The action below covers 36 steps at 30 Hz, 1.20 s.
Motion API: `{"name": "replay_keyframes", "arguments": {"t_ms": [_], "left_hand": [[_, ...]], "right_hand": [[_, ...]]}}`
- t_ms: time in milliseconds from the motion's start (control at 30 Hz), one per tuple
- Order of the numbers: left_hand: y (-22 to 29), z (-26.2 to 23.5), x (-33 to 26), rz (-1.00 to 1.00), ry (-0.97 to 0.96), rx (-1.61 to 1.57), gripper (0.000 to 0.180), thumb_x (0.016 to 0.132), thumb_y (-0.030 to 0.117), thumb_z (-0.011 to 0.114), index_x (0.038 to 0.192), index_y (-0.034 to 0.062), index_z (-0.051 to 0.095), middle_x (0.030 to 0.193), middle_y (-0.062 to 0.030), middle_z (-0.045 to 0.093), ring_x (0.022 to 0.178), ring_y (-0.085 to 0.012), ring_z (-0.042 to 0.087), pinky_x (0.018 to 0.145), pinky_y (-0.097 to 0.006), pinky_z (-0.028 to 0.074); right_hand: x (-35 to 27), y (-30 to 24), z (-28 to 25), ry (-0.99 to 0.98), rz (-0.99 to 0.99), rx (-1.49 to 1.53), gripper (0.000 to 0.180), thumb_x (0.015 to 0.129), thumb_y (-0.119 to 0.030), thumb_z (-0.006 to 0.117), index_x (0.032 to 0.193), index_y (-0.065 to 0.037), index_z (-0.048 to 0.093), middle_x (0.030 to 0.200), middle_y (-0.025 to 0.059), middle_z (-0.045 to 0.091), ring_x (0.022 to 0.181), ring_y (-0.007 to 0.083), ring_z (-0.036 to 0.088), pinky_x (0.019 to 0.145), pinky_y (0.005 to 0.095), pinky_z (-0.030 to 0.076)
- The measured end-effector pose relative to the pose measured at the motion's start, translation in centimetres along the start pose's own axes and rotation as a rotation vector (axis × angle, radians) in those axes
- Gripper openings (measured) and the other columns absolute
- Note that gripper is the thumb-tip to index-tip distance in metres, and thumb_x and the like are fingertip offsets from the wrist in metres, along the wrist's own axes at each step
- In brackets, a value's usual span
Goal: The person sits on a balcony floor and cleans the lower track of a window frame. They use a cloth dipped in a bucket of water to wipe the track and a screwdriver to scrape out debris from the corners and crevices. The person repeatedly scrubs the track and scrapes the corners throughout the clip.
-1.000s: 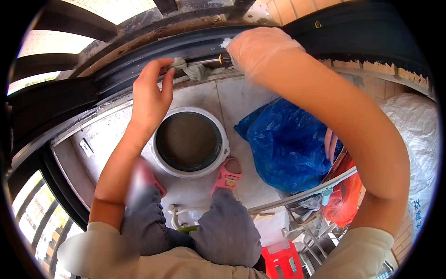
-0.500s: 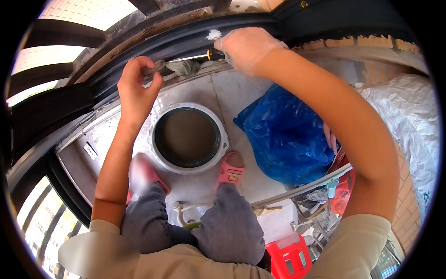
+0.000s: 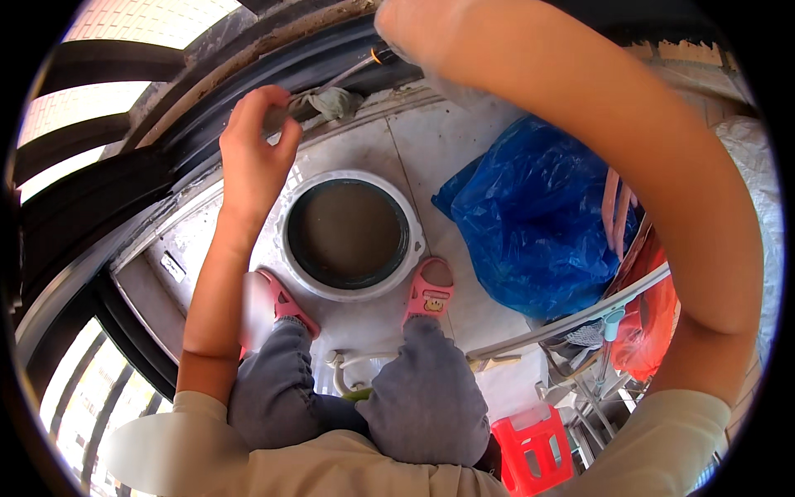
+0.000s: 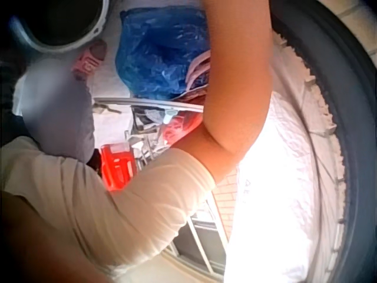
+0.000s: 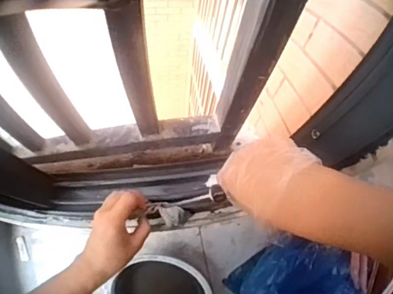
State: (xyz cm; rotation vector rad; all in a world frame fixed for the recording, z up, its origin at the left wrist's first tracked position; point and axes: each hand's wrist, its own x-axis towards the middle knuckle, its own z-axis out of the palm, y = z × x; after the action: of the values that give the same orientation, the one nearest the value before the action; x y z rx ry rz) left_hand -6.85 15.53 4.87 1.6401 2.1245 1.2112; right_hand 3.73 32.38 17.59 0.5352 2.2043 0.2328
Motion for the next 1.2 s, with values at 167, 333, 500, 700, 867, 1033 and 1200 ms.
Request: {"name": "replay_keyframes", "arguments": {"t_ms": [167, 333, 500, 700, 867, 1033, 1200], "left_hand": [[-0.1, 0.5, 0.3, 0.044, -0.005, 0.119, 0.018, 0.070, -0.006, 0.064, 0.086, 0.0000, 0.061, 0.089, -0.0132, 0.060, 0.084, -0.0315, 0.057, 0.075, -0.038, 0.048], [-0.6, -0.7, 0.0, -0.127, -0.023, -0.053, 0.013, 0.070, -0.007, 0.065, 0.081, -0.0006, 0.061, 0.089, -0.0121, 0.060, 0.083, -0.0278, 0.061, 0.072, -0.034, 0.050], [-1.1, -0.5, -0.7, -0.103, 0.038, -0.085, 0.014, 0.068, -0.008, 0.063, 0.078, 0.0000, 0.058, 0.088, -0.0096, 0.059, 0.080, -0.0232, 0.061, 0.072, -0.031, 0.051], [-1.8, -0.4, -1.0, -0.100, 0.086, -0.154, 0.015, 0.066, -0.008, 0.064, 0.076, 0.0017, 0.058, 0.089, -0.0086, 0.059, 0.080, -0.0218, 0.060, 0.072, -0.029, 0.050], [-1.4, -0.1, -0.6, -0.084, 0.069, -0.021, 0.015, 0.067, -0.007, 0.067, 0.076, 0.0014, 0.058, 0.088, -0.0081, 0.059, 0.078, -0.0208, 0.059, 0.071, -0.029, 0.049], [-1.4, -0.2, -0.5, -0.199, 0.108, -0.157, 0.014, 0.067, -0.006, 0.067, 0.076, 0.0014, 0.060, 0.086, -0.0073, 0.060, 0.078, -0.0185, 0.059, 0.071, -0.027, 0.048], [-2.1, -0.5, -0.9, -0.222, 0.109, -0.282, 0.013, 0.067, -0.007, 0.066, 0.074, 0.0015, 0.058, 0.084, -0.0068, 0.059, 0.077, -0.0167, 0.058, 0.071, -0.025, 0.046]], "right_hand": [[0.5, -0.6, 1.1, 0.139, -0.027, 0.089, 0.028, 0.079, -0.009, 0.060, 0.106, -0.005, 0.066, 0.102, 0.0142, 0.067, 0.095, 0.0301, 0.065, 0.081, 0.0393, 0.053], [1.5, -2.0, 5.9, 0.320, -0.102, 0.261, 0.043, 0.078, 0.002, 0.058, 0.119, -0.010, 0.060, 0.100, 0.0154, 0.065, 0.093, 0.0308, 0.064, 0.084, 0.0384, 0.051], [1.8, -2.0, 8.4, 0.544, -0.151, 0.253, 0.032, 0.078, 0.001, 0.056, 0.108, -0.008, 0.062, 0.095, 0.0125, 0.065, 0.089, 0.0293, 0.064, 0.078, 0.0380, 0.053], [1.1, -1.9, 8.0, 0.537, -0.148, 0.189, 0.030, 0.080, 0.000, 0.055, 0.108, -0.008, 0.062, 0.095, 0.0119, 0.066, 0.089, 0.0282, 0.064, 0.076, 0.0370, 0.053], [0.7, -2.5, 6.7, 0.445, -0.047, 0.159, 0.031, 0.082, -0.001, 0.056, 0.112, -0.008, 0.061, 0.095, 0.0136, 0.065, 0.090, 0.0282, 0.064, 0.077, 0.0364, 0.054], [0.7, -2.7, 6.7, 0.455, -0.113, 0.160, 0.030, 0.080, 0.000, 0.056, 0.108, -0.008, 0.062, 0.093, 0.0139, 0.065, 0.089, 0.0290, 0.064, 0.076, 0.0368, 0.053], [0.3, -2.8, 7.6, 0.488, -0.121, 0.244, 0.027, 0.073, -0.002, 0.064, 0.099, -0.007, 0.062, 0.093, 0.0129, 0.066, 0.090, 0.0274, 0.065, 0.074, 0.0359, 0.054]]}}
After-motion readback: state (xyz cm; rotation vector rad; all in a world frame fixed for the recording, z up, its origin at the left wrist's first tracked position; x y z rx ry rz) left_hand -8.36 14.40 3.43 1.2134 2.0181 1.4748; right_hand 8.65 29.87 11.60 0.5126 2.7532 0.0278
